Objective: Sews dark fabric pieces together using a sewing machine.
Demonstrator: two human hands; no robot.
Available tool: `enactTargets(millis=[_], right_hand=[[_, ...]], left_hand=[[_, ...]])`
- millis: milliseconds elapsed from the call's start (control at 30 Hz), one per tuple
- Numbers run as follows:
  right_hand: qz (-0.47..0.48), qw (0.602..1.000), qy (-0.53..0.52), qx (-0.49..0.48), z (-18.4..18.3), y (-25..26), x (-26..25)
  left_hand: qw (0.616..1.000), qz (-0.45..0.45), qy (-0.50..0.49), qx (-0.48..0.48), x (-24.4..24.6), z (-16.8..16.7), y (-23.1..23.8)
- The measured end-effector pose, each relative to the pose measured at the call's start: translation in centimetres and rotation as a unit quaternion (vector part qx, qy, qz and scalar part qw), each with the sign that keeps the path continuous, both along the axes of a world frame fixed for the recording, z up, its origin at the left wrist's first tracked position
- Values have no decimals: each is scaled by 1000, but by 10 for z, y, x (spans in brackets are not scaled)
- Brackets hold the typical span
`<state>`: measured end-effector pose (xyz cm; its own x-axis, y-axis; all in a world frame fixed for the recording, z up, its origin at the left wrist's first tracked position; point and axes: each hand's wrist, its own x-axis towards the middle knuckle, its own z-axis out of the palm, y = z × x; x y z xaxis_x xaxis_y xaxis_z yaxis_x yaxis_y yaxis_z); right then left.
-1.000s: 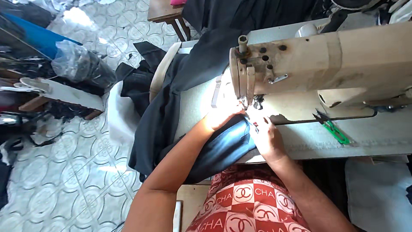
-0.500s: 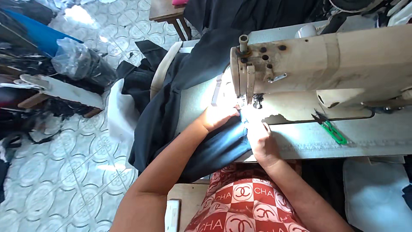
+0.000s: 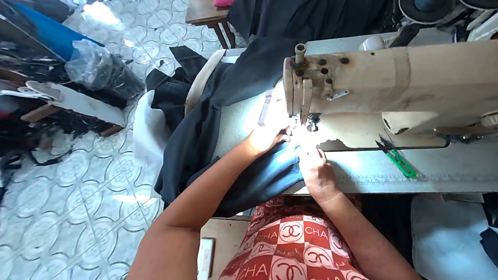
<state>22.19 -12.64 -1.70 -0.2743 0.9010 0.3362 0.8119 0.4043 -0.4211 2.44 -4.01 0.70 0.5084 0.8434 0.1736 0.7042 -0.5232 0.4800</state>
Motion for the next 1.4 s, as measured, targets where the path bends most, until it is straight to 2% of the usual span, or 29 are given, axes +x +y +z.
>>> enactTargets(millis=[67, 200, 367, 467, 600, 667, 767, 933, 1033, 1067, 1100, 1200, 1400], right_hand=[[-1, 1000, 6, -1, 1, 0, 0], [-1, 1000, 24, -1, 2, 1, 0], [5, 999, 29, 16, 0, 0, -2], [9, 999, 22, 21, -4, 1, -1], [27, 999, -7, 23, -7, 0, 0], [30, 999, -25, 35, -9, 0, -1], [35, 997, -56, 46, -9, -1, -2], [21, 992, -109, 60, -6, -2, -4], [18, 991, -114, 71, -5, -1, -3], [17, 991, -113, 69, -5, -1, -3], [18, 991, -111, 69, -5, 0, -4], [14, 994, -88, 67, -6, 6, -3], [-7, 999, -17, 39, -2, 26, -10]], left_hand=[[999, -13, -4, -43, 2, 5, 0], [994, -62, -75, -47, 0, 0, -2], [995, 6, -29, -91, 6, 6, -6], [997, 66, 27, -31, 8, 4, -7], [984, 159, 69, -45, 10, 5, -8], [986, 157, 51, 3, 10, -2, -9], [990, 135, 38, 22, 11, -4, -13], [969, 138, 198, 62, 35, 15, -40], [941, 187, 279, -28, 54, 18, -62], [939, 204, 273, -52, 55, 15, -66], [943, 217, 250, -34, 52, 8, -68], [963, 204, 164, 71, 38, -17, -60], [972, 193, 110, 78, 26, -17, -29]])
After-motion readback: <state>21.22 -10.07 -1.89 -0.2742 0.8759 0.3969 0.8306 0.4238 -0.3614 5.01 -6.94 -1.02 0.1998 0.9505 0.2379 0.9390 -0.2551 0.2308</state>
